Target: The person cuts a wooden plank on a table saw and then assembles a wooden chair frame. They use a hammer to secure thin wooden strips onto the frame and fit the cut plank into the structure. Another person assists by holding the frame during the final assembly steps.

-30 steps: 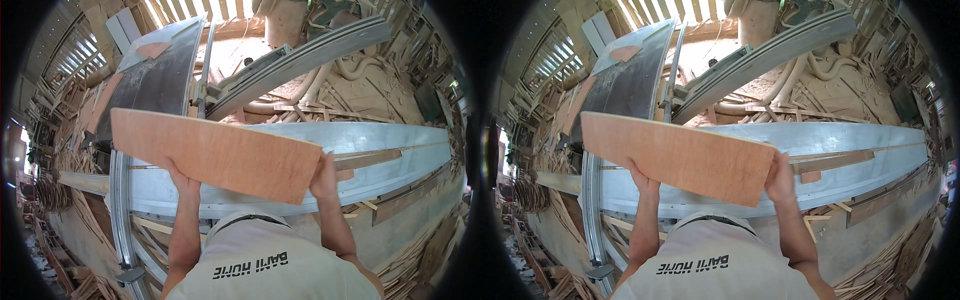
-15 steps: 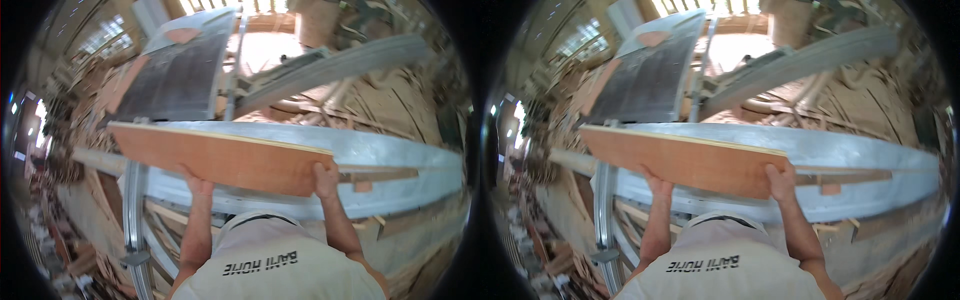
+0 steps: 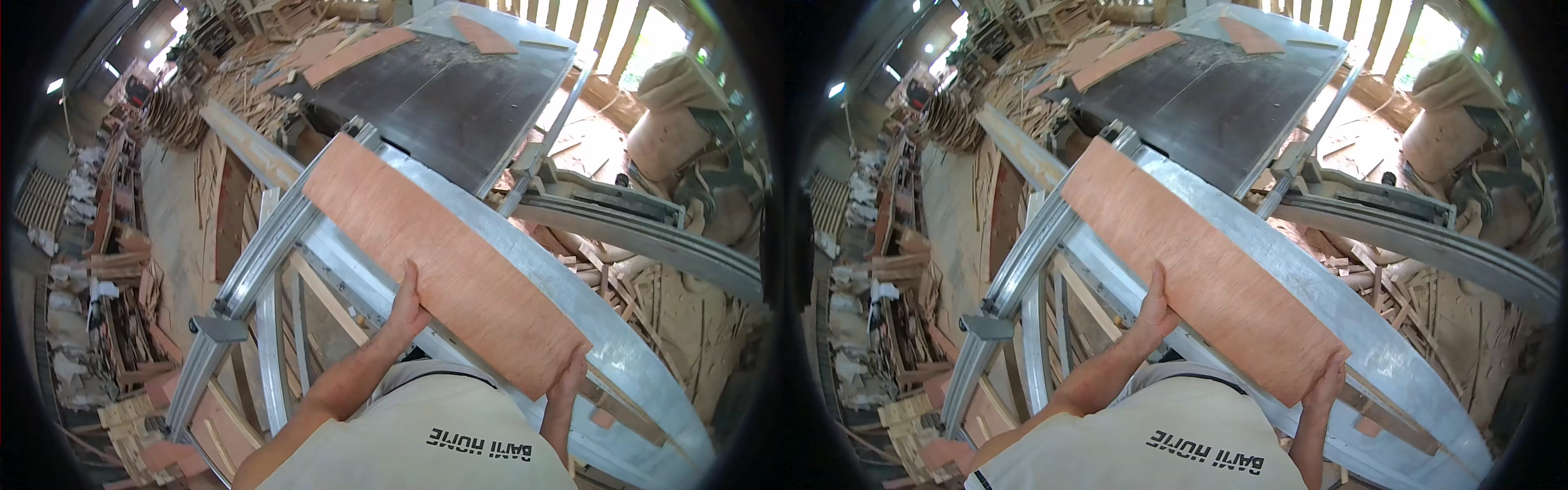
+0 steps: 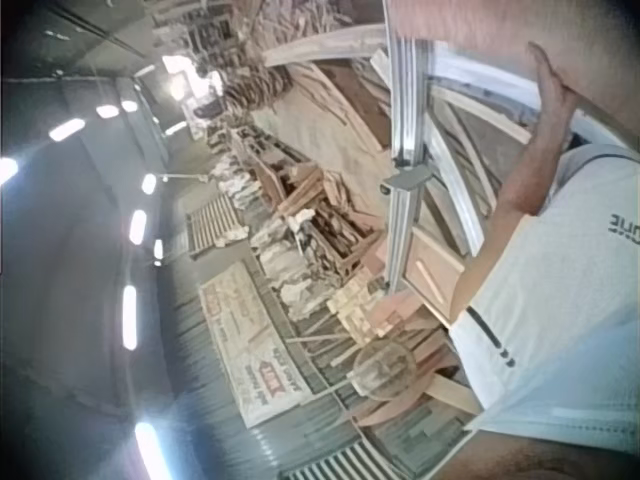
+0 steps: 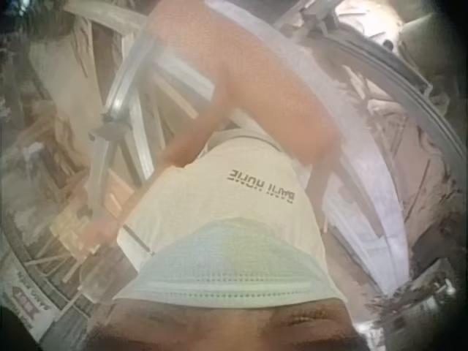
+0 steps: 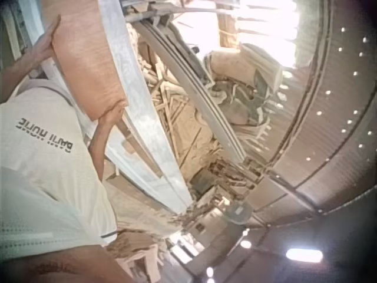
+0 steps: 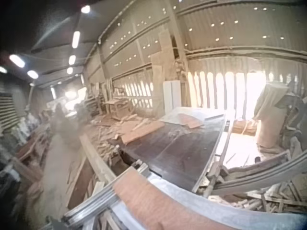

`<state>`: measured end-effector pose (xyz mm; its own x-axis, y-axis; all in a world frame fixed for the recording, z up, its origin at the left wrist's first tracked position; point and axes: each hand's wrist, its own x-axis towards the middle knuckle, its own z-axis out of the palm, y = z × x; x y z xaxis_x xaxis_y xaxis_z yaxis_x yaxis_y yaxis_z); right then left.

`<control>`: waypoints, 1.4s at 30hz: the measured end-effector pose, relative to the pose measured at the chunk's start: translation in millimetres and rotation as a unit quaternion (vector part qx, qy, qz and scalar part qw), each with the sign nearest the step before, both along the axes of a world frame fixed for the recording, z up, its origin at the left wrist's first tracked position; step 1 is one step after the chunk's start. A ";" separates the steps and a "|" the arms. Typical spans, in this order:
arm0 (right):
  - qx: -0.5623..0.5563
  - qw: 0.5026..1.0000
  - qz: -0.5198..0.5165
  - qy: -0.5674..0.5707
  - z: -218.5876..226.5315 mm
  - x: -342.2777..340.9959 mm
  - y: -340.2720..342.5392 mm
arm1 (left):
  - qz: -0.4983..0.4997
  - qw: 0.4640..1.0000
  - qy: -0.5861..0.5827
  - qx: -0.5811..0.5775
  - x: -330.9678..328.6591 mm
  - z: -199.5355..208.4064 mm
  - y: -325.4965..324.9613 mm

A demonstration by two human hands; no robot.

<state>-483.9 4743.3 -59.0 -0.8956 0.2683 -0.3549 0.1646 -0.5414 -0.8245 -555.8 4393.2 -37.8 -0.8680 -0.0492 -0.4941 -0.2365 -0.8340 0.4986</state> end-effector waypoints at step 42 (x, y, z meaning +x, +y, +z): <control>0.149 0.916 -0.350 0.124 101.3 -220.6 230.0 | -0.296 0.656 0.187 -0.669 -97.9 -12.7 -12.3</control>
